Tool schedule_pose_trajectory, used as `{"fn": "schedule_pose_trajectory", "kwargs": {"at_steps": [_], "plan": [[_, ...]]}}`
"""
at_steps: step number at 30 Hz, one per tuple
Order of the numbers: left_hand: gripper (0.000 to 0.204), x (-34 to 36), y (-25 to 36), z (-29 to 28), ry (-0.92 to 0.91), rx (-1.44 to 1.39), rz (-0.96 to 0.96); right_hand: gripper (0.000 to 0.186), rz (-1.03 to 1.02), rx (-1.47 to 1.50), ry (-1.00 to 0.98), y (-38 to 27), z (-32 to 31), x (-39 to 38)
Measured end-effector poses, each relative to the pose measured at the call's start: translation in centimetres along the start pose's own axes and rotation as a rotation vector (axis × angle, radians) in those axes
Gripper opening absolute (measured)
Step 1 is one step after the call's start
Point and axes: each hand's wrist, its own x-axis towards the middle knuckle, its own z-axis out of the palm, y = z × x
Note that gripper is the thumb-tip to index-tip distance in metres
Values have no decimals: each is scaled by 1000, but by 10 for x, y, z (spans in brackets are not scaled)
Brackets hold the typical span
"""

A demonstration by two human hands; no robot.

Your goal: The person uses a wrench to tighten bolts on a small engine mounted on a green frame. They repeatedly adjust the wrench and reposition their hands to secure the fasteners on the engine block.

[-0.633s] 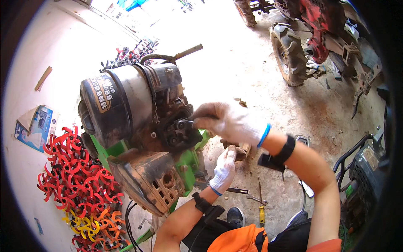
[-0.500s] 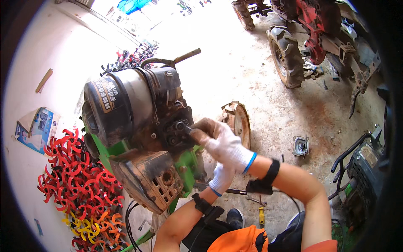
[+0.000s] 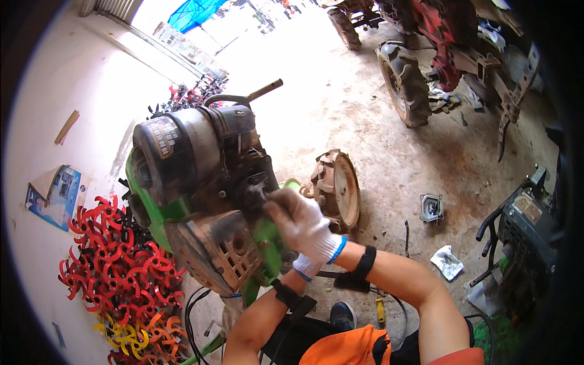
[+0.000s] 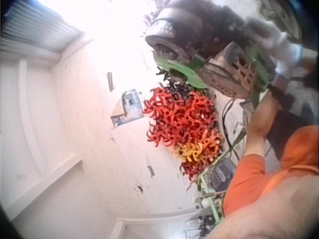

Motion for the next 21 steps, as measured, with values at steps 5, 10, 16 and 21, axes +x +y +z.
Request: {"fn": "schedule_pose_trajectory", "kwargs": {"at_steps": [5,10,16,21], "plan": [[42,-7,43,17,44,222,104,22,-322,-179,-203,0,-29,6],[44,-11,94,47,77,323,163,24,-52,-215,-289,-29,-68,42],[44,-12,122,59,8,-17,-58,26,-274,-605,-557,-64,-81,84],[44,-13,122,59,18,14,-30,23,-433,-838,-723,-86,-74,111]]}}
